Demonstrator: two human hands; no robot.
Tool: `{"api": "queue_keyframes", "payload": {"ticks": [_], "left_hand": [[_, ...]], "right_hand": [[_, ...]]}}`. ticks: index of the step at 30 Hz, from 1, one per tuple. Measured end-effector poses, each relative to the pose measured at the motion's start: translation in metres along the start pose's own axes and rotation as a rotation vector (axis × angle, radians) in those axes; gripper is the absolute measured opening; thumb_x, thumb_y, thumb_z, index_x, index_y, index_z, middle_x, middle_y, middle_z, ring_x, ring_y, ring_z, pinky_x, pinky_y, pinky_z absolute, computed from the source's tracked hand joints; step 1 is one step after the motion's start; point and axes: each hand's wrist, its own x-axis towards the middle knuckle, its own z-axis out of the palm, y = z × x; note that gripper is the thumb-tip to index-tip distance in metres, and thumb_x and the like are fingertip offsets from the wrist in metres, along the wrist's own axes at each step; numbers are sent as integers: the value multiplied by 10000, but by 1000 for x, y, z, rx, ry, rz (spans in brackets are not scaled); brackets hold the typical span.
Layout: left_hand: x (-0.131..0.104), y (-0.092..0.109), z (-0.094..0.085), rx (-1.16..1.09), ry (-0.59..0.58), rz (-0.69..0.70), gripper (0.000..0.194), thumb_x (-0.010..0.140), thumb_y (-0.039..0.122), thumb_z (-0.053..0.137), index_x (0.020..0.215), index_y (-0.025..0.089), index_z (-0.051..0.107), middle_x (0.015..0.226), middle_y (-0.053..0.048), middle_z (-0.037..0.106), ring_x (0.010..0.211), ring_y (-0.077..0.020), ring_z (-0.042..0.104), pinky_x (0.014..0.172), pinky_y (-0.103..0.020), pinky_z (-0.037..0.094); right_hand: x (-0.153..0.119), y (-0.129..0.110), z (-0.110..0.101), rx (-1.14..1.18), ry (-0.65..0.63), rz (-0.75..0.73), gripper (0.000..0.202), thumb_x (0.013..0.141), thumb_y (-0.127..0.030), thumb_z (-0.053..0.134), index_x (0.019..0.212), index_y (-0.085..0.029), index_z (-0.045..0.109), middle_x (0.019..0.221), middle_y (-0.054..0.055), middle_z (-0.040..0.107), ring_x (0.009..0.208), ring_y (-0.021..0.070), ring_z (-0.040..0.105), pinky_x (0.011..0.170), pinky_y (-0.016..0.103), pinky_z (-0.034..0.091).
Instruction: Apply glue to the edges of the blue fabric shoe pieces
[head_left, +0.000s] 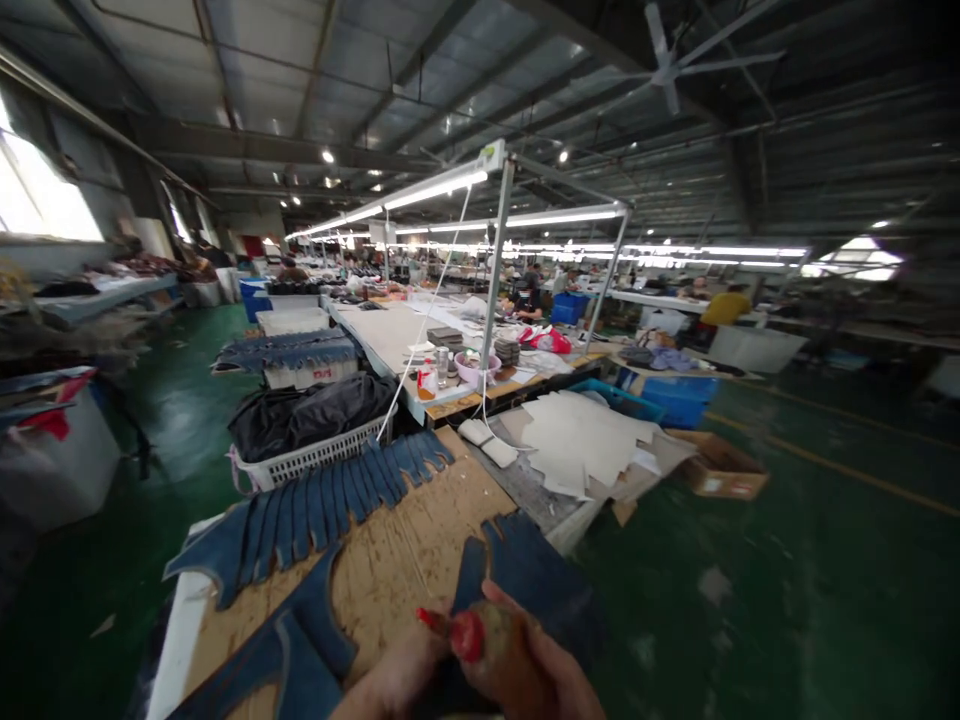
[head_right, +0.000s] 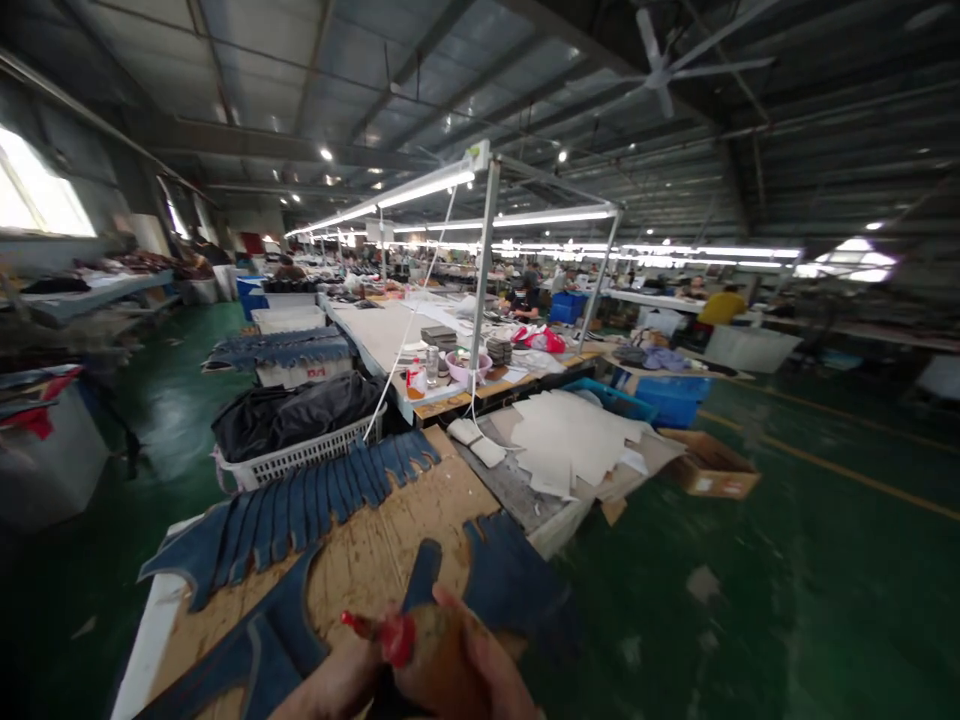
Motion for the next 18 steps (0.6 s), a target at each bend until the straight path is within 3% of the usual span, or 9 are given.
{"api": "queue_keyframes", "payload": {"ticks": [3,6,9,13,18], "left_hand": [[-4,9,8,-119,38,-3,256,613,348,817,790,177,749,677,-30,692,718,-217,664,768,-314,498],[-11,14,8,-223,120,-2,219,678,348,787,759,154,724,666,-45,694,652,-171,652,704,-268,496],[-18,19,7,-262,80,6,291,755,408,718,766,117,704,642,-80,687,654,-191,660,700,-293,506],[-25,26,13,-200,85,16,261,751,342,736,844,106,676,664,-84,700,621,-170,647,668,-273,498],[-28,31,25,-160,119,46,286,759,386,723,863,141,617,671,-79,708,616,-179,646,629,-275,489]], "right_hand": [[-9,-16,12,98,35,-52,416,738,-445,724,1079,-208,693,1108,107,734,1009,285,687,883,410,528],[-16,-30,6,-1,80,-139,351,752,-418,713,1028,-204,684,1047,112,745,924,279,701,826,412,536],[-27,-38,-15,-187,233,-231,351,694,-407,759,971,-206,680,953,97,751,826,263,700,727,365,557],[-44,-48,-40,-516,429,-384,358,687,-423,744,982,-229,686,982,88,733,827,262,686,679,318,562],[-57,-61,-36,-992,446,-702,271,724,-426,701,927,-246,709,959,78,715,870,261,680,736,328,574]]}}
